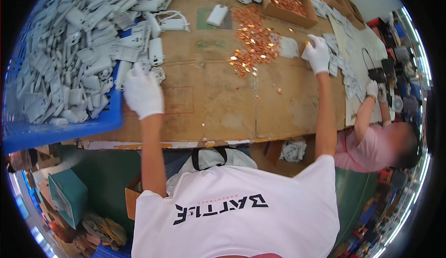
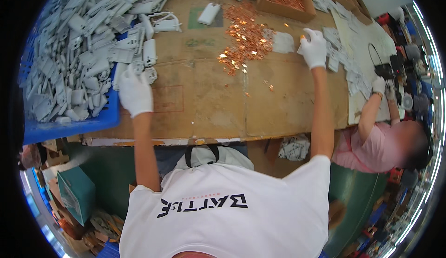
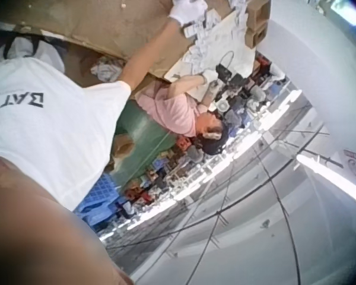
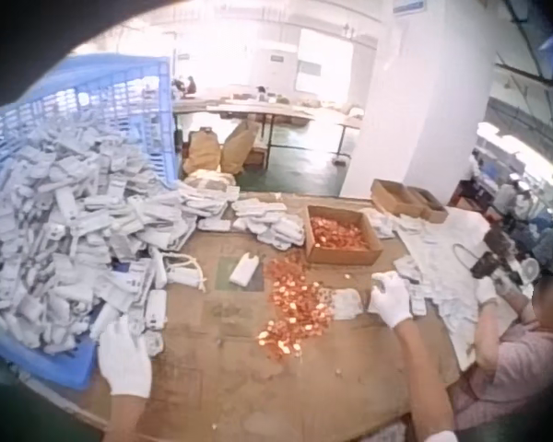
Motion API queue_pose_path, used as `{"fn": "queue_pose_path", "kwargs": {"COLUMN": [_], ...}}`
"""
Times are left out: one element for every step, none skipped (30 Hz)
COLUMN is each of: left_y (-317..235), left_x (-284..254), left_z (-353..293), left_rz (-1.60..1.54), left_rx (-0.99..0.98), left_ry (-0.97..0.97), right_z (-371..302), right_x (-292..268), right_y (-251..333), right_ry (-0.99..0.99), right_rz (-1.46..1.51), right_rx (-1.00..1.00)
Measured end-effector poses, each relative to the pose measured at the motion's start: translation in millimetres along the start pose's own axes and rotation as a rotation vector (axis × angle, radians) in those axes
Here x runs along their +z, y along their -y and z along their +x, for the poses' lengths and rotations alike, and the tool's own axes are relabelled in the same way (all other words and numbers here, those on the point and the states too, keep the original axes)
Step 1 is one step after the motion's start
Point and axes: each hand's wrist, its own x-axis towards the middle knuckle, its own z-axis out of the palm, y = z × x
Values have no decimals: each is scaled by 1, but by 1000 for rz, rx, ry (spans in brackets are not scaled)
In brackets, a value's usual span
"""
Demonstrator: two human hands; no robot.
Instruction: The person picks up a white plastic housing and a copper contact, fits the contact into the housing by hand, and places the assembled unit into a cardboard box. This process is repeated with additional housings and contacts throughout the video.
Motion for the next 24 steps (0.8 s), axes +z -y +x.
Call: {"fn": "queue_pose_path", "kwargs": {"left_y": [15, 29, 40, 42, 44, 51, 54, 51, 42, 38, 41, 44, 48, 54, 45, 22, -2, -4, -2, -9, -18, -21, -23, -29], "left_x": [3, 10, 13, 11, 17, 25, 27, 21, 10, 2, 2, 5, 7, 6, -8, -30, -55, -47, -40, -47, -55, -48, -37, -32], "left_z": [2, 4, 5, 8, 11, 12, 10, 8, 8, 6, 2, -5, -12, -21, -30, -38, -41, -57, -72, -76, -80, -87, -97, -105], "left_rz": [101, 106, 115, 68, 58, -52, -164, -167, -277, -386, -385, -642, -899, -1249, -1458, -1667, -1633, -1764, -1897, -1821, -1745, -1677, -1608, -1546], "left_rx": [-47, -69, -96, -150, -148, -89, -21, -14, -94, -176, -178, -226, -272, -385, -463, -537, -612, -685, -574, -550, -523, -413, -307, -252], "left_ry": [74, 131, 188, 249, 246, 112, -20, -14, 77, 169, 164, 228, 291, 499, 635, 775, 847, 895, 949, 980, 1015, 965, 910, 796], "right_z": [9, 11, 15, 9, -5, -28, -54, -66, -71, -76, -76, -76, -76, -75, -75, -76, -73, -71, -69, -68, -65, -61, -58, -57], "right_x": [-3, -6, -16, -23, -24, -25, -17, -16, -12, -3, 3, 5, 6, 7, 7, 5, 4, 4, 4, 5, 5, 4, 2, 1], "right_y": [-11, 1, 28, 56, 83, 126, 148, 168, 166, 162, 161, 159, 156, 157, 157, 156, 157, 156, 156, 156, 160, 164, 169, 173], "right_ry": [70, -42, -53, -63, -31, 31, 141, 230, 228, 245, 260, 258, 298, 340, 342, 384, 425, 425, 477, 531, 534, 621, 707, 707], "right_rz": [-40, -297, -281, -272, 17, 190, 309, 303, 300, 284, 271, 272, 270, 272, 273, 246, 223, 224, 156, 92, 92, 65, 39, 85], "right_rx": [5, -221, -311, -398, -433, -558, -691, -716, -710, -717, -735, -739, -810, -888, -895, -887, -885, -894, -865, -833, -835, -749, -664, -622]}}
